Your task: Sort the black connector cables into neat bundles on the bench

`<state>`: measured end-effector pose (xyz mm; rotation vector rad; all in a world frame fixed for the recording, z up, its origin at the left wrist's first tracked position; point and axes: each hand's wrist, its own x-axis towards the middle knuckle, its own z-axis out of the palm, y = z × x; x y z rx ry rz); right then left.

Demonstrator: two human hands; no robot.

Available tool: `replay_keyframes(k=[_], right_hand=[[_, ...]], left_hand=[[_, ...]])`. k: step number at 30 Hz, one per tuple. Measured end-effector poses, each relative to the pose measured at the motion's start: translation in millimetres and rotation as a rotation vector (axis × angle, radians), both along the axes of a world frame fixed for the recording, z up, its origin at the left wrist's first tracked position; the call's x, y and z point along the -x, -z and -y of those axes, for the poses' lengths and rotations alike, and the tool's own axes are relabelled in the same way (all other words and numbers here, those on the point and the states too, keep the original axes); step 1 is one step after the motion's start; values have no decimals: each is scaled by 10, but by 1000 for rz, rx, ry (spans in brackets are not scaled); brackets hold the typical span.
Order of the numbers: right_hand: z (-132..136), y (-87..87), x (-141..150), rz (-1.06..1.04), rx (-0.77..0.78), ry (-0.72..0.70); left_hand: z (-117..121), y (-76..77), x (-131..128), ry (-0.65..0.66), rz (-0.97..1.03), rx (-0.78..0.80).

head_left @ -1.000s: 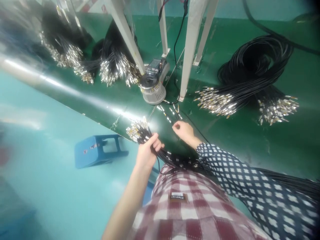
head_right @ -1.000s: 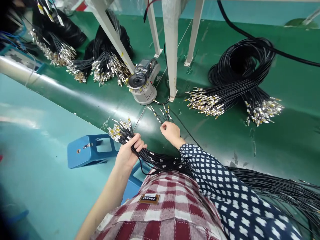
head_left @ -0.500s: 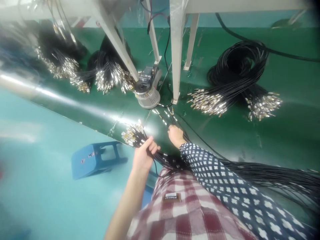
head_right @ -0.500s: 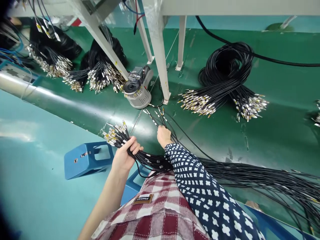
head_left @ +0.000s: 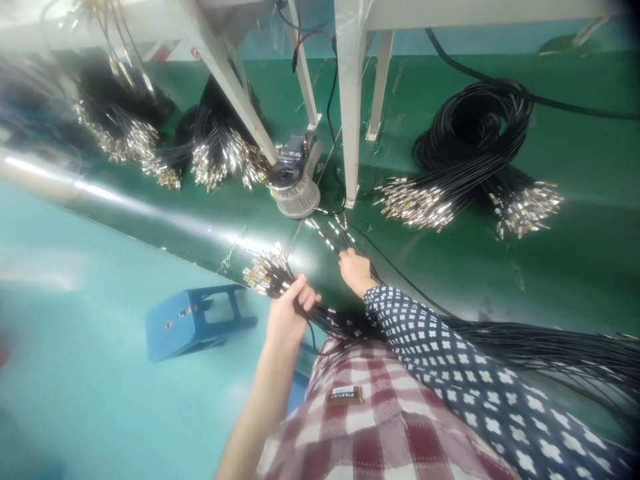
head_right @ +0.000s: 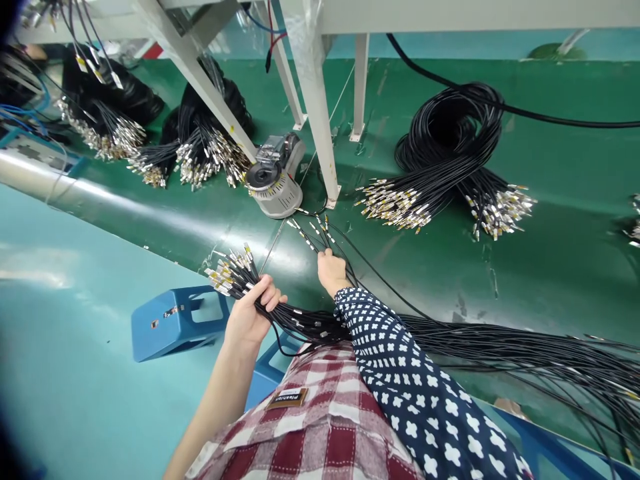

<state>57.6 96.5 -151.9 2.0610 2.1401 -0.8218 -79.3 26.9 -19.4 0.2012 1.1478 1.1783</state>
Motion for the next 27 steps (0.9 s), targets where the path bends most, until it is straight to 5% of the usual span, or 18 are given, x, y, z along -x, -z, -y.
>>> replay_keyframes(k=[11,18,27], right_hand=[[-87,-203,144,-202,117,85],[383,-676,-304,-731,145,-79],[798,-985,-411,-986,19,47]], left_hand=[[-3,3,8,9,-9,-1],[-25,-3,-37,-5,-47,-6],[-163,-120,-218,119,-147,-94]])
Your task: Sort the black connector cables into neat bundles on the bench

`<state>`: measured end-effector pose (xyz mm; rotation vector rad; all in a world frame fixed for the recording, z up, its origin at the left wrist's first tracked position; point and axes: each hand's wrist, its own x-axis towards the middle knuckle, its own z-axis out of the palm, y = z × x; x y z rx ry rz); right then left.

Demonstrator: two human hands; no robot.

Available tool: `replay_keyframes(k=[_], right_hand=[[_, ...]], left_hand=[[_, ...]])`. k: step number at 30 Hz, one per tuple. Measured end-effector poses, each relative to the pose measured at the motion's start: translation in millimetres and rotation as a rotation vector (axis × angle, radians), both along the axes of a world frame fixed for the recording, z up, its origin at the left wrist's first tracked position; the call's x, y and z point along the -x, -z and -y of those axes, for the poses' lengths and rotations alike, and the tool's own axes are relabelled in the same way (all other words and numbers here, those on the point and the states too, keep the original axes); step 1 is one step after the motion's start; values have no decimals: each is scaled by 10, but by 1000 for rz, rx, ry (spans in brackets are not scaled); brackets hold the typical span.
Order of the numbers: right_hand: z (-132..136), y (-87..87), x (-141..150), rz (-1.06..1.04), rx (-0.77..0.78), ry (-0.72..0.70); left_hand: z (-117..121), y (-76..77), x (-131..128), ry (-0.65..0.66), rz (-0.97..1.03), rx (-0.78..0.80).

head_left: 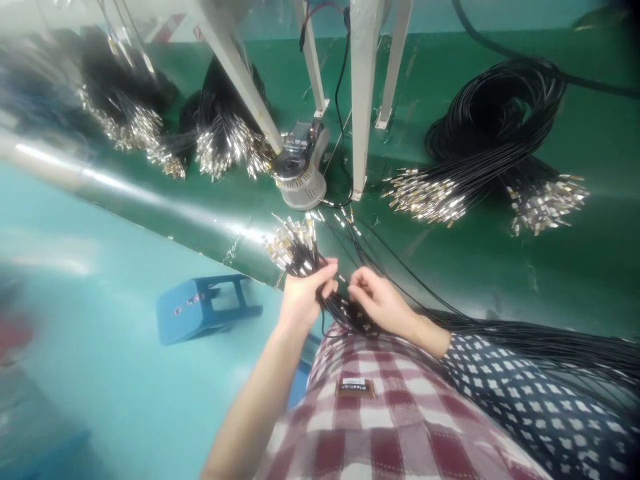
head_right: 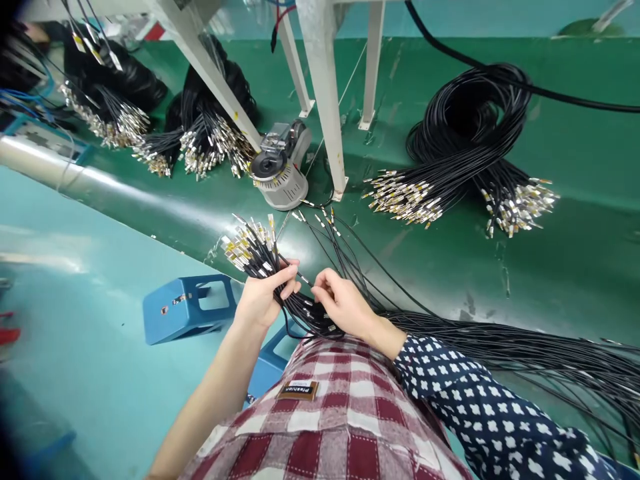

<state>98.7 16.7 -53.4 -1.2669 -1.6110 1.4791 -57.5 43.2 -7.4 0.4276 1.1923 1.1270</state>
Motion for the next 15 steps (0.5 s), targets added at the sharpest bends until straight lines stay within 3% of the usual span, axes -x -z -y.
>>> replay_keyframes(k=[4,9,12,15], right_hand=[[46,-51,-134,98,-9,-27],[-74,-233,-284,205,53,-281],[-229,-362,-137,355,-99,-231],[-292,-342,67,358,-241,-183]], left_hand=[[6,33,16,-77,-17,-25],[59,58,50,-84,-46,-33],[70,36,56,-49,-44,-28],[55,30,72,-34,-45,-41]])
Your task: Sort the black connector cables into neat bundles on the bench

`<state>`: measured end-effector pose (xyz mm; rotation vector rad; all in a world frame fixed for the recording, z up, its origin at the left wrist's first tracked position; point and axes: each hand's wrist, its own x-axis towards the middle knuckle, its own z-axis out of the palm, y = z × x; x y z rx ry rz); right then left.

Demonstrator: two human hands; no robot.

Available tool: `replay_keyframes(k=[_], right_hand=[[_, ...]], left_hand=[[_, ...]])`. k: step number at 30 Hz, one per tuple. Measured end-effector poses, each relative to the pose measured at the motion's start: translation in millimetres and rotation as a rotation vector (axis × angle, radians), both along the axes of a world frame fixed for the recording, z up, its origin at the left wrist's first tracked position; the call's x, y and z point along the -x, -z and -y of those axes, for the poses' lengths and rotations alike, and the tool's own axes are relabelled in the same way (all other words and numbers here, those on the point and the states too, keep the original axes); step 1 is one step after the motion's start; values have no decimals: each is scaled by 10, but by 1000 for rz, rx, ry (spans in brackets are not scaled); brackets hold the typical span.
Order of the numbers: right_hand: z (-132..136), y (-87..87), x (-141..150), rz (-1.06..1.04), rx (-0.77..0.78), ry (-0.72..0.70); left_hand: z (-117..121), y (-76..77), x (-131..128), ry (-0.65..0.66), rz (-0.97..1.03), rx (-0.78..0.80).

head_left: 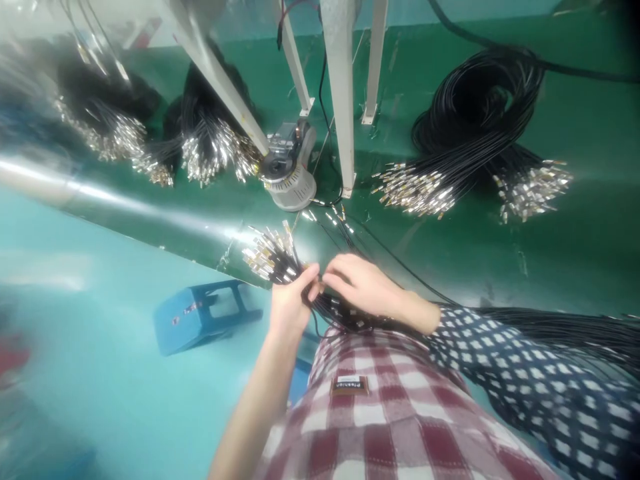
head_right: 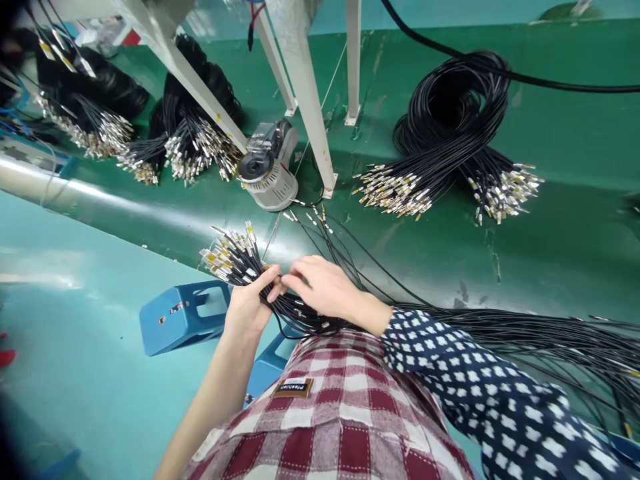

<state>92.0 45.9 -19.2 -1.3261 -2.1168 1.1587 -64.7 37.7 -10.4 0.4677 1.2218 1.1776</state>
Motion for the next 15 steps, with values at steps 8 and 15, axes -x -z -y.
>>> replay_keyframes(k=[8,15], right_hand=[[348,546,-400,63,-25,-149],[236,539,-108,-37,21,0]], left_hand=[[-32,154,91,-110,41,102],[-121,117,95,-3,88,73]])
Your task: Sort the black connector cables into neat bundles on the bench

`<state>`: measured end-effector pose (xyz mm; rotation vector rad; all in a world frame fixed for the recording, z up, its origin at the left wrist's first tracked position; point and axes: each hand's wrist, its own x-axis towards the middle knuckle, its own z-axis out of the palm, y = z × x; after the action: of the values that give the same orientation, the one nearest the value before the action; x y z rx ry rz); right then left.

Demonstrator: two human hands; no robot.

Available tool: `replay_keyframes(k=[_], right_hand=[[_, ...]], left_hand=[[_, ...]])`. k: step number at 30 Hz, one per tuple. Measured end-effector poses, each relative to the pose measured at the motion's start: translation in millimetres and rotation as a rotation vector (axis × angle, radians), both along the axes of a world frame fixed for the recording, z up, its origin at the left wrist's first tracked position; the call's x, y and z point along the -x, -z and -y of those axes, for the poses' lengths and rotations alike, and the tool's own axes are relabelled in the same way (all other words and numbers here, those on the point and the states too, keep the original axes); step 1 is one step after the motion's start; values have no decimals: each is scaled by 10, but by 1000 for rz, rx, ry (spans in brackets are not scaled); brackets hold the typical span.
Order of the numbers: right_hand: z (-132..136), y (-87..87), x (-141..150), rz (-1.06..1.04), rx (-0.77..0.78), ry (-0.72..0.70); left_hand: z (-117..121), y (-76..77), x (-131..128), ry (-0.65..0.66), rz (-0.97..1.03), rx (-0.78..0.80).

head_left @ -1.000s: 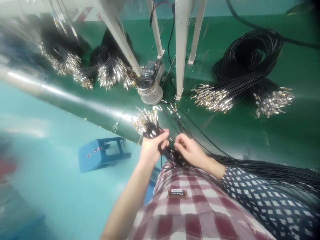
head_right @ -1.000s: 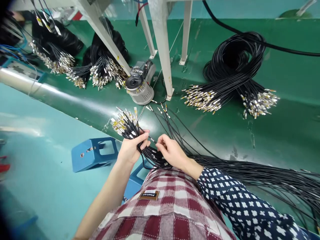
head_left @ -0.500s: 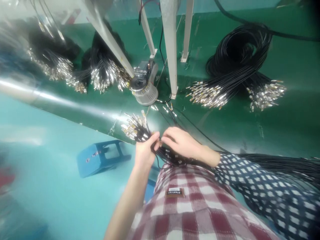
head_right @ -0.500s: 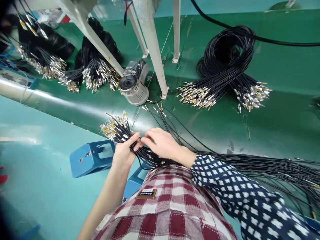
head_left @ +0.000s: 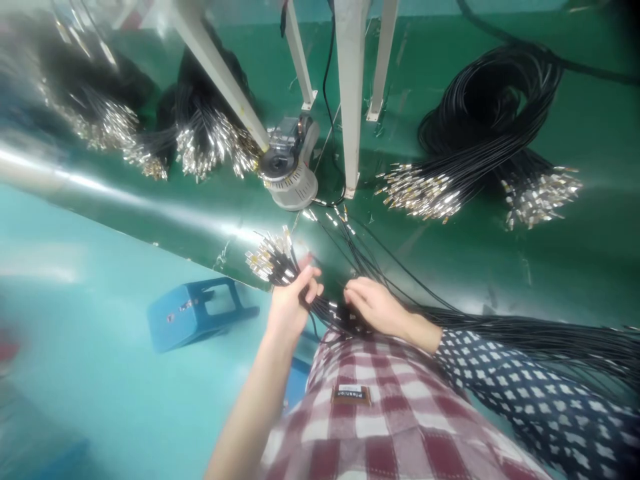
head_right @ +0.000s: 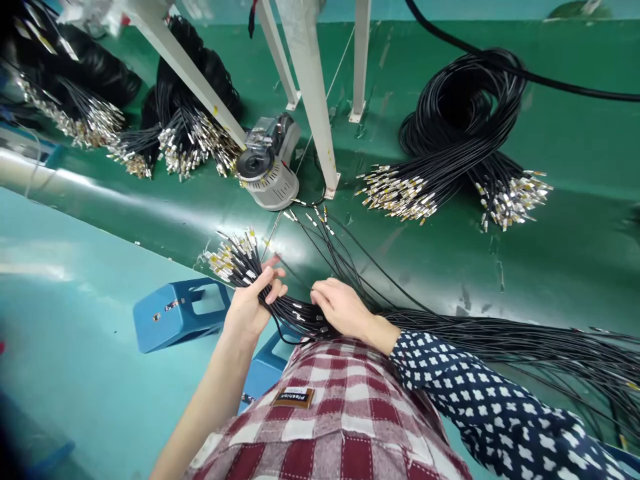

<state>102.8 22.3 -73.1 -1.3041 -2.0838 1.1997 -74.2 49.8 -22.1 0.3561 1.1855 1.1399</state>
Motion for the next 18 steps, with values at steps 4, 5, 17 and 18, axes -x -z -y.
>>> replay_keyframes(k=[4,5,17,18], right_hand=[[-55,20,14,-5,-9,-115],[-97,37,-43,-1,13,-173],[-1173,643,492,489,174,127],[-1181,665,559,499,185,145]], left_hand=[[-58,71,54,56,6,50],[-66,100,75,52,10,69],[-54,319,247,-24,89,224],[-49,317,245,-16,109,221]])
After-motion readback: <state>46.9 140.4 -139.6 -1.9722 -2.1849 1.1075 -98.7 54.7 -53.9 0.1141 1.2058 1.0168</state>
